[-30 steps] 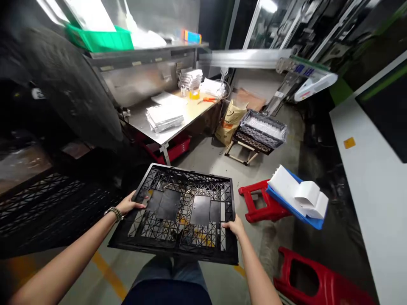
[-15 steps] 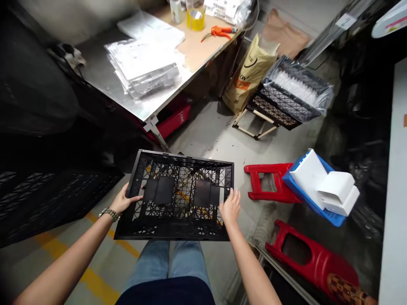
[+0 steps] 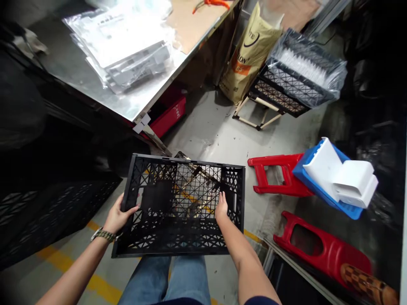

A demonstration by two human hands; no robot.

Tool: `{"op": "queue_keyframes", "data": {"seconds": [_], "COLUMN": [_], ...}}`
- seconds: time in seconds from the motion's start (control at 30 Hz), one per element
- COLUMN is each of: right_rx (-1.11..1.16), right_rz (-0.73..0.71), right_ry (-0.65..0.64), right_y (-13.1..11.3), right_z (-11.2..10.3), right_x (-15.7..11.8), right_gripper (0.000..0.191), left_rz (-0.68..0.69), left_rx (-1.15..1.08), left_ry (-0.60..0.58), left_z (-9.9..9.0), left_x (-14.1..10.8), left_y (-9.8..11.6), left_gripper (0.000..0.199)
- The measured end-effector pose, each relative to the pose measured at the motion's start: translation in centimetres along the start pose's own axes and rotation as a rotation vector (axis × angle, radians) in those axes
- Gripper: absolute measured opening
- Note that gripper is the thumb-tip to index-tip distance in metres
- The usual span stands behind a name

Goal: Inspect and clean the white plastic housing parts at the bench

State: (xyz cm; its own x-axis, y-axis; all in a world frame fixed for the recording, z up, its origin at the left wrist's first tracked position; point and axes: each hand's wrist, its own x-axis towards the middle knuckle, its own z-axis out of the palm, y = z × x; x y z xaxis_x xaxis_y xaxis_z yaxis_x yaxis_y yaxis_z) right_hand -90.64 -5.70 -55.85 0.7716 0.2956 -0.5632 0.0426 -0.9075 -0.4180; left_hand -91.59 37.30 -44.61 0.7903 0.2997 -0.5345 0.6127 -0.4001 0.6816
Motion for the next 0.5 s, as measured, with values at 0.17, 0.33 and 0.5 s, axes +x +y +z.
{"op": "queue_keyframes", "data": {"seconds": [0.17,0.33,0.5], "right_rx": [0.052,0.074,0.073], "right_rz": [0.012,0.082,0.268], "right_ry": [0.014,0.062,0.281], "right_y": [-0.7,-0.5,-3.2], "right_z": [0.9,-1.0,-3.8], "right_x": [-1.0,-1.4,-5.3], "right_gripper": [0.044,0.044,0.06], "left_rz": [-0.116,-0.147,-0.165], "left_rx": [0.2,0.288,0.339], "left_ry": [0.16,0.175,0.146], "left_z": [-0.8,-1.0,-1.5], "left_x": [0.5,1.1,2.2], "left_y": [-1.1,-2.1,-2.0], "left_gripper": [0.072,0.08,0.08]}}
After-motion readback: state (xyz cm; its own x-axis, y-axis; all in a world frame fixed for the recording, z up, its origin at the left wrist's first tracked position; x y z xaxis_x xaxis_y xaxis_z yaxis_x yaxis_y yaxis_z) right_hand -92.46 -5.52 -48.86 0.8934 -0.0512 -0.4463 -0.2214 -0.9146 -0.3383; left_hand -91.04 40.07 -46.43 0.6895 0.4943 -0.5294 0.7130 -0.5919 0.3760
